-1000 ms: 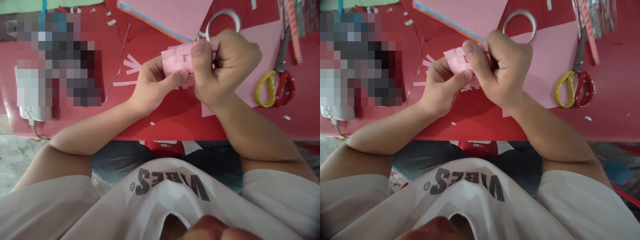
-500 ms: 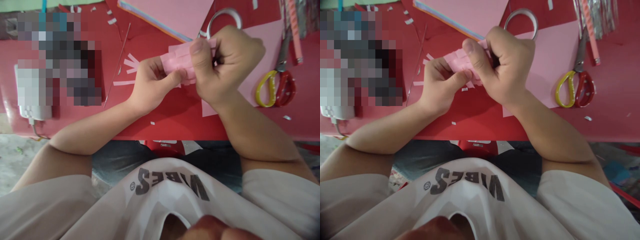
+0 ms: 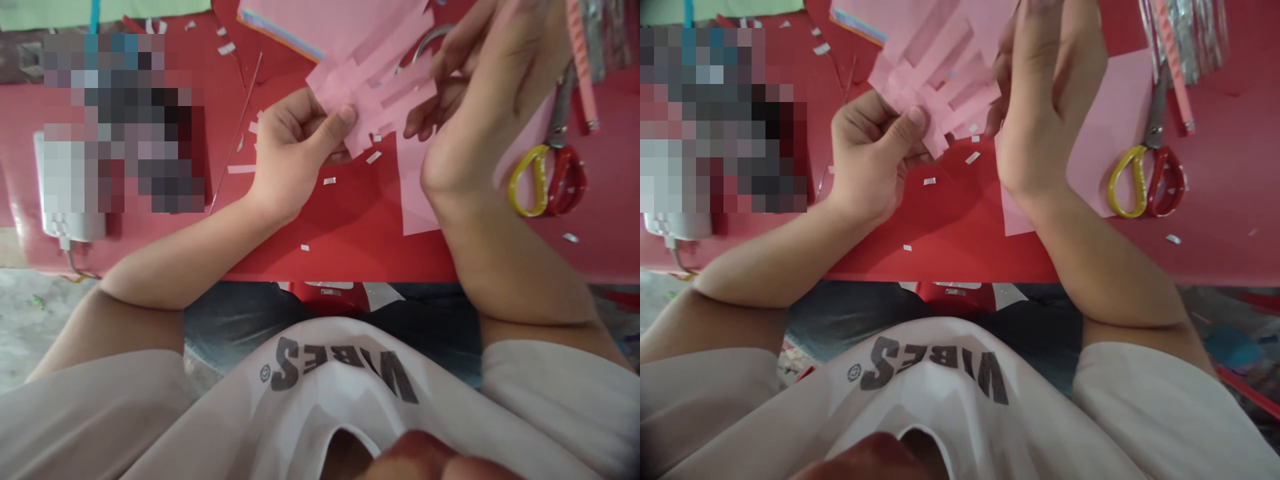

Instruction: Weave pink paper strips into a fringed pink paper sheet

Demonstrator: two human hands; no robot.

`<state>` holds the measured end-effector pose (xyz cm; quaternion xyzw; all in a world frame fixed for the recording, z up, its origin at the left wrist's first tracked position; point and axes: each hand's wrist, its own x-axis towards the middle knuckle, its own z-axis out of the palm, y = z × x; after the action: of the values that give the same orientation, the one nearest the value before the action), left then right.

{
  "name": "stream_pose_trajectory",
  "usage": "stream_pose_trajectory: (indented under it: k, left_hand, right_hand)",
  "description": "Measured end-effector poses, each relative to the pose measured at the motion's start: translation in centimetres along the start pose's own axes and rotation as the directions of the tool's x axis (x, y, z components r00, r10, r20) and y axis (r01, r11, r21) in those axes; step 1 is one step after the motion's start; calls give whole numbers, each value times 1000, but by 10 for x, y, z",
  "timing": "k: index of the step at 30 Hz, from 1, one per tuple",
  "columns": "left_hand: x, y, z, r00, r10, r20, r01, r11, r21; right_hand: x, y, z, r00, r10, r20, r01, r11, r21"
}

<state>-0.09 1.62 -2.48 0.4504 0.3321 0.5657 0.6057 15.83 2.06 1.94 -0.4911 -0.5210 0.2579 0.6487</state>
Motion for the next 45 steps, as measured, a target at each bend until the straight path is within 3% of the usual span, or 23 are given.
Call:
stream_pose_trajectory:
  k: [2,5,9,13,20,28,33,39,45]
  left_hand:
    - [0,3,3,998,22,-66,-24,999,-21]
    - [1,6,5,990,61,-127,-66,997,-36]
    - [5,4,-1,991,68,-120,-74,996,-48]
    - [5,4,-3,995,59,-81,-64,996,-56]
    - [3,3,1,989,116,-94,-122,991,-54]
    - [5,4,0,980,180,-83,-182,983,-9]
    - [10,-1,-8,972,231,52,-230,973,-20]
    - [7,0,-6,973,230,7,-230,973,5]
    - [10,-3,-12,970,240,48,-241,970,22]
  right_hand:
    - [-4,6,0,996,58,67,-58,998,-2]
    - [-9,15,-5,963,84,257,-78,996,-33]
    - [-11,15,-7,918,96,385,-99,995,-11]
    - [-12,9,-3,930,1,366,-18,999,43]
    - [-16,10,-4,928,21,372,-3,999,-49]
    - [-17,13,-5,911,143,387,-139,990,-38]
    - [-17,11,-3,897,187,399,-200,980,-11]
    - [-18,9,-5,902,126,413,-102,992,-79]
    - [-19,5,-5,954,-68,292,116,982,-148]
